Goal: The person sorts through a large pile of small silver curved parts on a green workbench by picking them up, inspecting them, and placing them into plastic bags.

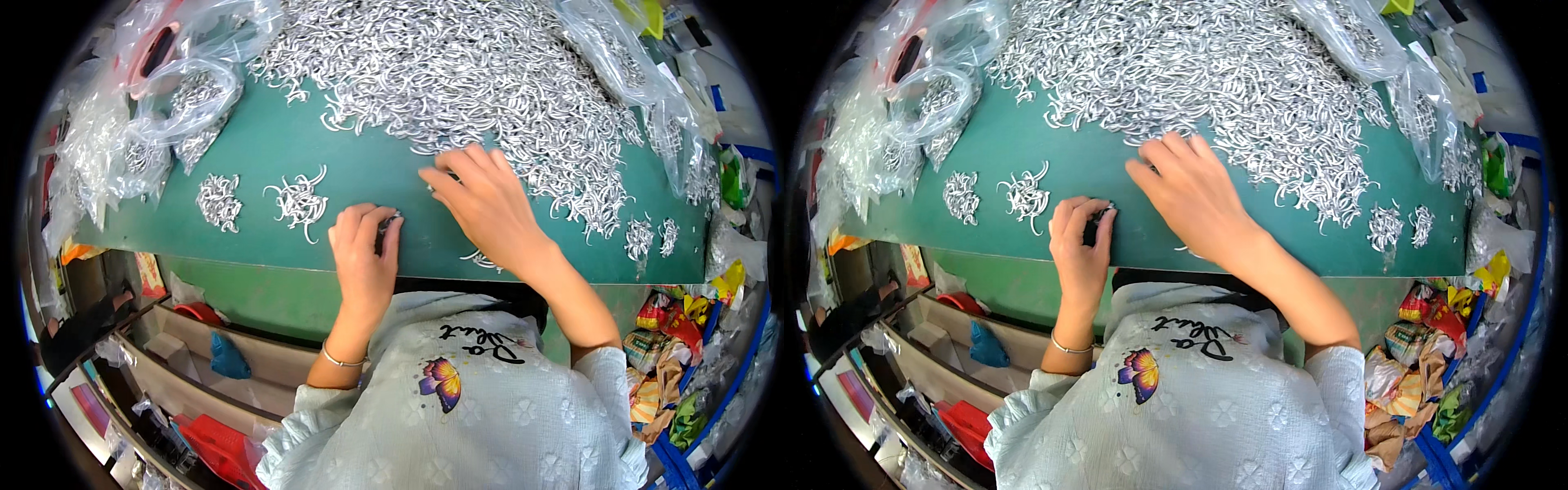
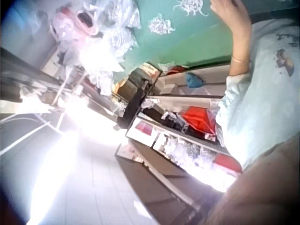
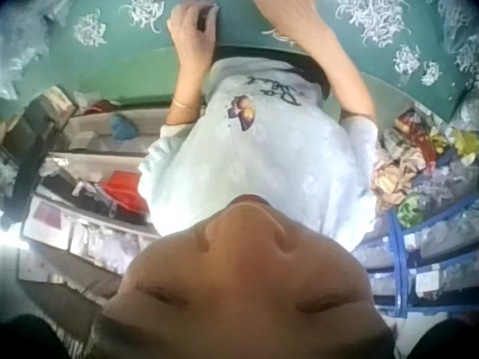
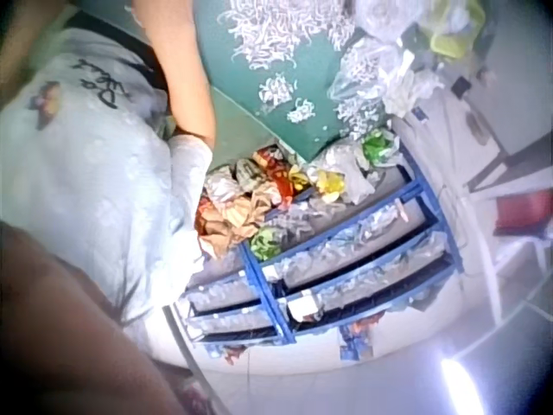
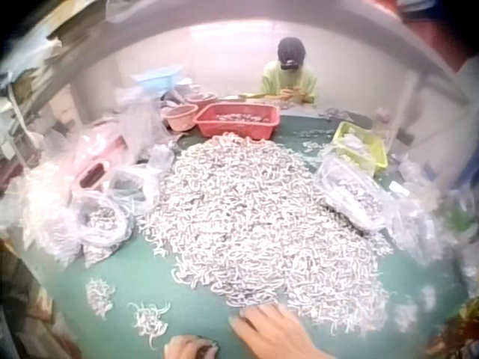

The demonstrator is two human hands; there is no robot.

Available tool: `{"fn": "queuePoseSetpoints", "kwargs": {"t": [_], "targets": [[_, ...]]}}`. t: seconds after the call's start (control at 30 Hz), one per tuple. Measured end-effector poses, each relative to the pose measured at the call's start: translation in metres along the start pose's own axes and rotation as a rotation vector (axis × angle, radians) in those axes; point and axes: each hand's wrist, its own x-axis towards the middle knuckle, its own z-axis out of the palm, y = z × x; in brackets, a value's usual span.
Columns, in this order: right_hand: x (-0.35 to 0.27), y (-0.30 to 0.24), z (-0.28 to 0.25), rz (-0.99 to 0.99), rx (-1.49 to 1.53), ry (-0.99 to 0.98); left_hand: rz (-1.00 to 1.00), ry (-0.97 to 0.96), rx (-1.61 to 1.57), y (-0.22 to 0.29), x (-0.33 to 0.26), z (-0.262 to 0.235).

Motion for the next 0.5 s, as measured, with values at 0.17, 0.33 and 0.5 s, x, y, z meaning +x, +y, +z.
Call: {"fn": "queuePoseSetpoints", "kwargs": {"t": [0.17,0.33,0.5], "targets": [[0.002,-0.003,0.019,-0.052,-0.034,-0.022,-0.042,0.02,-0.048,-0.002,-0.001,0.001],[-0.002,-0.003,0.01,0.039,-0.013,0.04,-0.094,0.024,-0.115,-0.004,-0.002,0.0],[-0.002,-0.006,0.014,-0.088,-0.085,-0.031,-0.077,0.028,-0.116,-0.005,0.0,0.002]]}}
